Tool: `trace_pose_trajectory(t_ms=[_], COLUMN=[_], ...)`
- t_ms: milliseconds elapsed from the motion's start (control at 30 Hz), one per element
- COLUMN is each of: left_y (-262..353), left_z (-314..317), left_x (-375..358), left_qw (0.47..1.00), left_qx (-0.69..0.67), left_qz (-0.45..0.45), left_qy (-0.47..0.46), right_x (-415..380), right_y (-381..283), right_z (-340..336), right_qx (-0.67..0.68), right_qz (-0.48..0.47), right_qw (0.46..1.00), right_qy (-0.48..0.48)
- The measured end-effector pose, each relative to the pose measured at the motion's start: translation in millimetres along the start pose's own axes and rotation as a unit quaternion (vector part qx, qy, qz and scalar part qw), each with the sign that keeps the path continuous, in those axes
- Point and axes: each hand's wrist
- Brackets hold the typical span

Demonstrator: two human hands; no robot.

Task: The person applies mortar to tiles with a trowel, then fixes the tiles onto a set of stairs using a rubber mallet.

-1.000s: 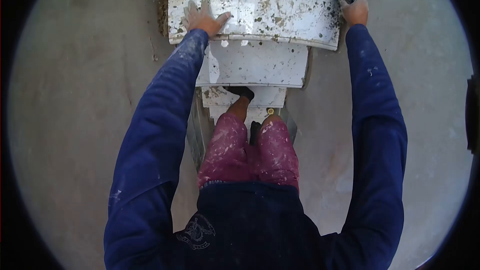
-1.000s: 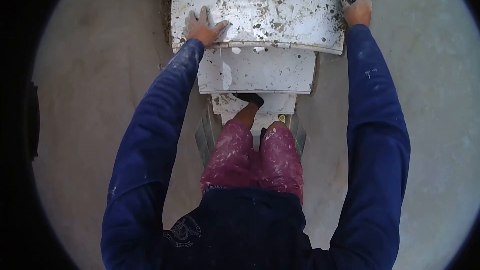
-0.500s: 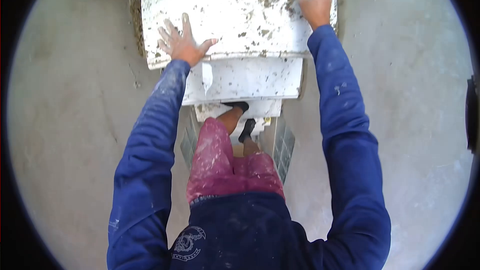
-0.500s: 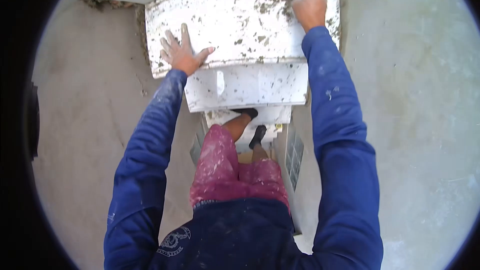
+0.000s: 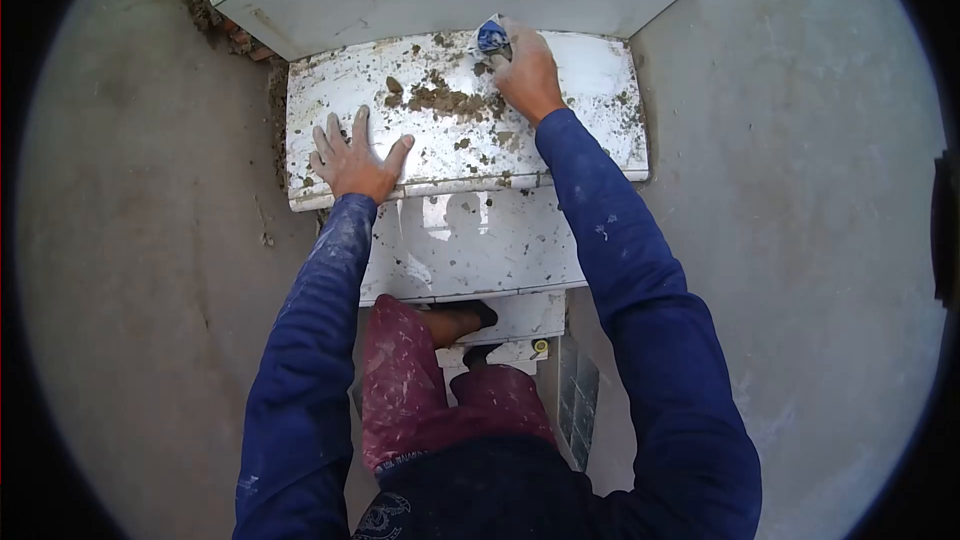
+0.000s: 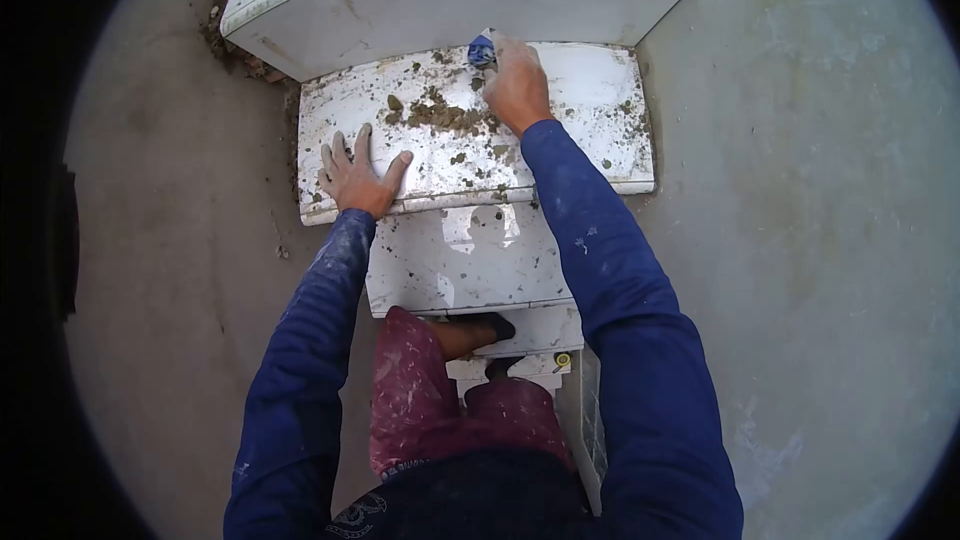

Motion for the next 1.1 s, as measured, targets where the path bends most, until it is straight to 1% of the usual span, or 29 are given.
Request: trace_pose_trajectory(t_ms=[33,67,100,167,267,333,367,433,533,633,667,700,767,833,933,967,1033,1100], left_y=[-2,-1,0,4,4,0,-1,4,0,0,0,1,1,1,2,3,3,4], left_z=[5,11,14,13,14,21,21,13,19,19,18,18,19,13,9,7,5,2], left_x=[2,-1,-2,-3,-2,-1,-4,-4,2,1,0,0,-3,-1,-2,-4,-4,-6], left_qw=[1.000,0.998,0.998,0.996,0.995,0.994,0.995,0.996,0.996,0.997,0.997,0.997,0.998,0.998,0.998,0.998,0.998,0.999], left_qx=[-0.008,0.012,0.009,0.008,0.013,0.021,0.029,0.032,0.027,0.034,0.034,0.033,0.030,0.017,0.015,0.015,0.015,0.007], left_qz=[-0.006,0.001,0.000,-0.001,-0.003,0.002,0.000,-0.007,-0.008,-0.005,-0.006,-0.007,-0.002,-0.009,-0.006,-0.005,-0.004,-0.005], left_qy=[0.011,0.055,0.069,0.088,0.098,0.110,0.097,0.081,0.085,0.072,0.070,0.067,0.064,0.066,0.061,0.061,0.056,0.053], right_x=[2,6,11,15,0,-16,-20,-54,-84,-72,-77,-94,-130,-142,-123,-105,-52,3], right_y=[12,28,47,88,133,127,121,102,78,68,79,84,75,31,27,26,18,16], right_z=[-23,-50,-76,-104,-96,-99,-104,-127,-170,-154,-146,-137,-125,-147,-171,-177,-183,-185], right_qx=[-0.048,-0.104,-0.159,-0.249,-0.361,-0.389,-0.405,-0.406,-0.339,-0.274,-0.313,-0.331,-0.368,-0.287,-0.111,-0.111,-0.105,-0.060], right_qz=[-0.013,-0.008,-0.002,-0.049,-0.064,0.006,0.041,0.100,0.113,0.114,0.088,0.104,0.126,0.192,0.201,0.156,0.064,0.025], right_qw=[0.997,0.992,0.983,0.966,0.930,0.920,0.911,0.897,0.906,0.954,0.944,0.937,0.921,0.932,0.972,0.981,0.972,0.952], right_qy=[0.059,0.075,0.089,0.048,0.027,-0.035,-0.061,-0.141,-0.227,-0.045,-0.047,-0.034,-0.006,-0.115,-0.043,0.040,0.201,0.300])
Point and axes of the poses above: each hand's wrist, its own x-axis towards the middle knuckle, its own z-axis out of the palm, y = z × x, and after that the axes turned 5 degrees about x, right-handed
